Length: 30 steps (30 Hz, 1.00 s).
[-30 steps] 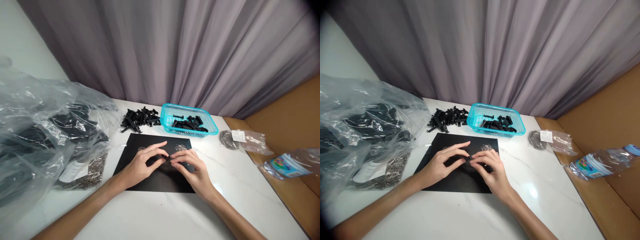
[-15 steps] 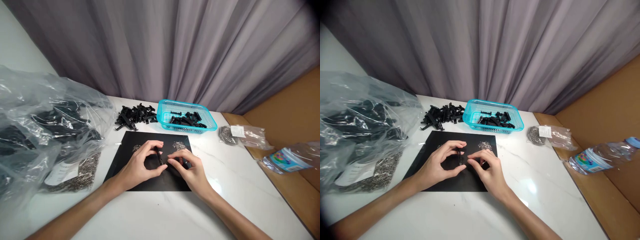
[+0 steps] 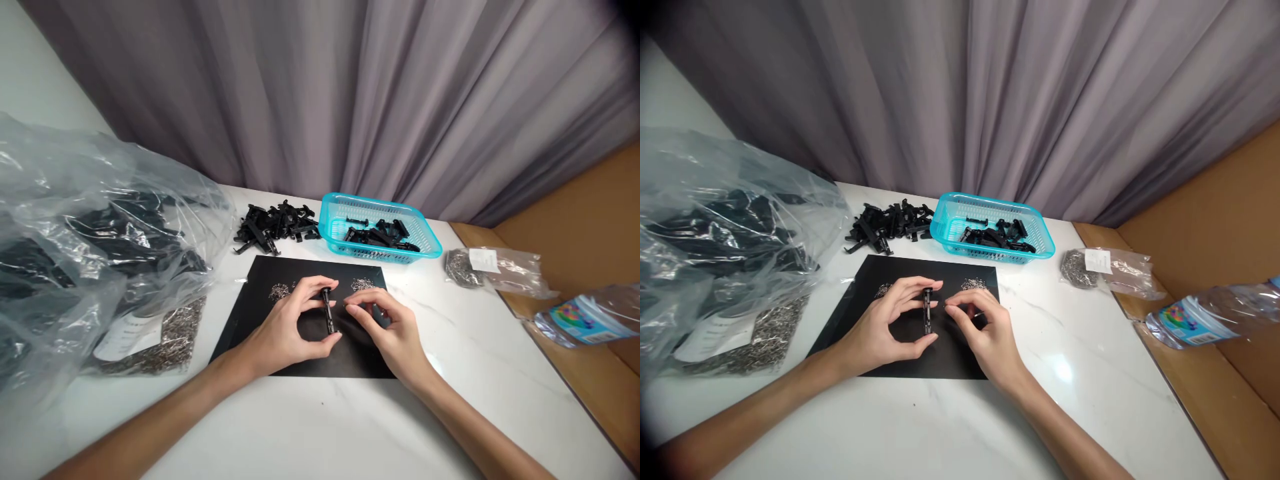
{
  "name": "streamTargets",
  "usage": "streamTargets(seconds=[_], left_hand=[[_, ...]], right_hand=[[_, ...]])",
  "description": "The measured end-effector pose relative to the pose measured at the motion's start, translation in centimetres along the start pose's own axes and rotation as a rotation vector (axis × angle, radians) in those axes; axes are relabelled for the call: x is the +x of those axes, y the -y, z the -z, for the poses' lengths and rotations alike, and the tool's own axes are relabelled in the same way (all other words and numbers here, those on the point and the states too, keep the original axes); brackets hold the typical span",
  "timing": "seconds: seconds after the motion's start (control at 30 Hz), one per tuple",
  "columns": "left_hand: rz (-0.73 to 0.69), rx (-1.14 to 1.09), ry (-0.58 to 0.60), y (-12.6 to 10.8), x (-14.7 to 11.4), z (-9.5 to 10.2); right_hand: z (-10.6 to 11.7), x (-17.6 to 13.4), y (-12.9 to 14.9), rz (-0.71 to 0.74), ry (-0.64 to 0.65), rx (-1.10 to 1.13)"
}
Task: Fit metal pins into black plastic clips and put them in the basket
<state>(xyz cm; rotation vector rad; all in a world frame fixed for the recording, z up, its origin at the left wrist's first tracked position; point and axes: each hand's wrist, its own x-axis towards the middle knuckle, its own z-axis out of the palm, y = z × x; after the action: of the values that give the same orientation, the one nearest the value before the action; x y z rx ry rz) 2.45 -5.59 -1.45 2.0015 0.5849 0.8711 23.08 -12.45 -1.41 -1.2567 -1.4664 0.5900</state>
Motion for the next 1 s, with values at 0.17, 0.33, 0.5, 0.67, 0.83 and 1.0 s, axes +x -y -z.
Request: streamTargets(seconds=[0.17,0.33,0.5,0.67,0.83,1.0], left_hand=[[0.033,-0.022,0.031,-0.1,-0.1,-0.3],[0.074,-0.068,0.022,-0.4,0.1,-0.1],[0.101,-0.107,-0.007,-0.3,0.6,0.0],[0.108,-0.097,0.000,-0.1,0.5,-0.2],[0.107,-0.106,0.015,0.1,0.3,-0.4],[0.053,-0.069,0.001,0.1,0.4,-0.5]], right_hand=[[0.3,1.3,0.8,0.045,-0.031,-0.002],[-0.2,2.5,1.1,-0.100,-0.058,0.045],[-1.4,2.8,0.7,-0.159,-0.077,0.157],[-2.0,2.2,0.2,-0.070,-0.018,0.202],[-2.2,1.8,-0.7,-0.033,-0.018,0.168],[-2.6,1.7,-0.9,-0.009,-0.043,0.118]])
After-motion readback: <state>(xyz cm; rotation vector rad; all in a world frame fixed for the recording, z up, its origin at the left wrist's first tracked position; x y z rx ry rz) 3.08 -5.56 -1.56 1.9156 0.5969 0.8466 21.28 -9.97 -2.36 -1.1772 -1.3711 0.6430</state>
